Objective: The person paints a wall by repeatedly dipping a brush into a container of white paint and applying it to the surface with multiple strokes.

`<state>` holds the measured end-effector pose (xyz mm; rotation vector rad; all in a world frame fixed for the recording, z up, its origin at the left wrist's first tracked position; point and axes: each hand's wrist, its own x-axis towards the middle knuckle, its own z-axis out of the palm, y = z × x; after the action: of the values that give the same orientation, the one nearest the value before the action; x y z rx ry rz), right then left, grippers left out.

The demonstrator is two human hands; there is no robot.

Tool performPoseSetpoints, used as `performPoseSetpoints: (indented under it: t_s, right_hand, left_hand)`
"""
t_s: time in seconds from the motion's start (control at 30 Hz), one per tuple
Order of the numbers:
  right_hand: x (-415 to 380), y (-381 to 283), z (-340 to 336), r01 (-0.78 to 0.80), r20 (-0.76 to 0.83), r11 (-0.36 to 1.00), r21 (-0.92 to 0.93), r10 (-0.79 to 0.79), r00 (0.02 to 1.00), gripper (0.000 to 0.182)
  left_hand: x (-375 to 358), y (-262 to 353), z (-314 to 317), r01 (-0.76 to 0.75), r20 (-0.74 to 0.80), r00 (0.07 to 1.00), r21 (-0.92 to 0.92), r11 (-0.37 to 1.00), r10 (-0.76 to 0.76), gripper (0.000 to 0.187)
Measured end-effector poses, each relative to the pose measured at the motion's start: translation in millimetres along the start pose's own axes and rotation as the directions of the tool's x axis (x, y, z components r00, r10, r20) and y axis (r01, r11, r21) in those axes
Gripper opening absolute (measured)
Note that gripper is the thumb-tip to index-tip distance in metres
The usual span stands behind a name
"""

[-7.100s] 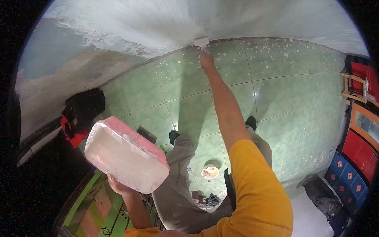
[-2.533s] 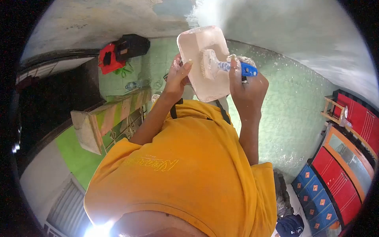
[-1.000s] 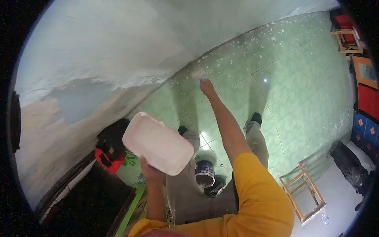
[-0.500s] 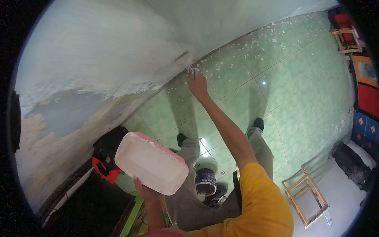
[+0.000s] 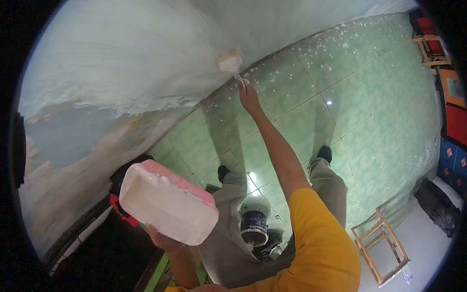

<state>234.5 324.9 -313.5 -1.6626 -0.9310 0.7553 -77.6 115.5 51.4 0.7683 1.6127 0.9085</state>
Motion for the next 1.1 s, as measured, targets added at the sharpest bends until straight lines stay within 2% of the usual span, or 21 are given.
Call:
performPoseSetpoints:
  t_s: [0.03, 0.07, 0.13, 0.17, 0.23, 0.33, 0.37, 0.4, 0.47, 0.5, 0.53, 0.6, 0.67, 0.73, 0.87, 0.9, 0.93, 0.97, 1.03, 1.07, 1.1]
  right_hand:
    - [-6, 30, 10, -0.032, -0.026, 0.998, -0.050, 0.030, 0.999, 0.043]
    - [-10, 58, 19, -0.060, -0.052, 0.993, -0.098, 0.055, 0.997, 0.044]
    - [-14, 105, 29, -0.141, -0.033, 0.971, -0.192, 0.137, 0.990, 0.045]
    - [-12, 127, 30, -0.187, 0.010, 0.952, -0.242, 0.195, 0.981, 0.046]
    - [-7, 138, 37, -0.274, 0.048, 0.907, -0.318, 0.304, 0.951, 0.046]
    - [1, 143, 47, -0.345, 0.033, 0.851, -0.395, 0.388, 0.921, 0.045]
    - [5, 140, 50, -0.329, 0.030, 0.845, -0.422, 0.376, 0.926, 0.045]
    - [9, 128, 50, -0.316, 0.023, 0.837, -0.446, 0.364, 0.931, 0.044]
    - [17, 96, 48, -0.154, 0.094, 0.864, -0.479, 0.225, 0.970, 0.042]
    - [21, 68, 42, -0.071, 0.132, 0.867, -0.493, 0.155, 0.979, 0.041]
    - [20, 33, 33, -0.166, 0.079, 0.881, -0.444, 0.223, 0.972, 0.041]
    - [12, -62, 8, -0.333, -0.022, 0.888, -0.317, 0.345, 0.939, 0.042]
    - [-3, -155, -30, -0.234, 0.042, 0.933, -0.274, 0.255, 0.966, 0.039]
    - [-16, -257, -69, -0.148, 0.060, 0.970, -0.192, 0.162, 0.985, 0.037]
    - [-36, -447, -140, -0.009, 0.016, 1.000, 0.003, 0.009, 1.000, 0.032]
    - [-42, -472, -150, 0.020, 0.012, 0.999, 0.043, -0.021, 1.000, 0.031]
    - [-43, -484, -155, 0.046, 0.010, 0.996, 0.079, -0.047, 0.999, 0.032]
    - [-41, -493, -158, 0.075, 0.005, 0.990, 0.118, -0.076, 0.997, 0.032]
    - [-37, -491, -156, 0.068, 0.015, 0.985, 0.160, -0.071, 0.997, 0.032]
    - [-29, -472, -146, 0.043, 0.031, 0.986, 0.163, -0.048, 0.998, 0.032]
    - [-23, -450, -136, 0.019, 0.046, 0.986, 0.166, -0.027, 0.999, 0.032]
  left_hand:
    - [5, -3, 1, -0.038, -0.032, 0.999, 0.084, 0.996, 0.041, 0.073]
    - [10, -2, 4, -0.067, 0.027, 0.997, -0.075, 0.995, 0.069, 0.072]
    - [22, -16, -2, -0.159, 0.067, 0.984, -0.095, 0.983, 0.166, 0.070]
    - [27, -30, -11, -0.232, 0.061, 0.972, 0.043, 0.972, 0.229, 0.069]
    - [37, -33, -5, -0.257, 0.016, 0.966, 0.044, 0.965, 0.257, 0.069]
    - [36, -22, 10, -0.154, -0.091, 0.987, -0.233, 0.960, 0.136, 0.069]
    - [34, -16, 13, -0.124, -0.117, 0.988, -0.233, 0.965, 0.099, 0.069]
    - [31, -9, 11, -0.134, -0.113, 0.986, -0.128, 0.983, 0.120, 0.070]
    - [24, -1, 1, -0.196, -0.063, 0.975, 0.184, 0.963, 0.211, 0.071]
    - [16, 10, -1, -0.189, -0.036, 0.979, 0.182, 0.965, 0.199, 0.072]
    - [8, 20, -4, -0.182, -0.009, 0.982, 0.180, 0.967, 0.187, 0.073]
    - [-6, 55, 0, -0.053, 0.042, 0.997, -0.172, 0.984, 0.061, 0.075]
    - [-24, 88, 5, 0.072, 0.125, 0.992, -0.381, 0.922, -0.025, 0.076]
    - [-43, 122, 13, 0.131, 0.179, 0.982, -0.437, 0.890, -0.057, 0.077]
    - [-72, 182, 20, 0.116, 0.222, 0.975, -0.448, 0.886, -0.015, 0.076]
    - [-79, 188, 17, 0.108, 0.235, 0.972, -0.462, 0.880, 0.004, 0.075]
    - [-82, 180, 6, -0.075, 0.198, 0.975, -0.140, 0.987, 0.102, 0.074]
    - [-78, 161, -10, -0.249, 0.195, 0.958, 0.204, 0.947, 0.210, 0.074]
    - [-83, 176, -8, -0.242, 0.193, 0.959, 0.186, 0.952, 0.206, 0.072]
    - [-88, 189, -1, -0.068, 0.196, 0.975, -0.184, 0.980, 0.104, 0.071]
    - [-91, 195, 0, 0.022, 0.201, 0.978, -0.352, 0.936, 0.053, 0.070]
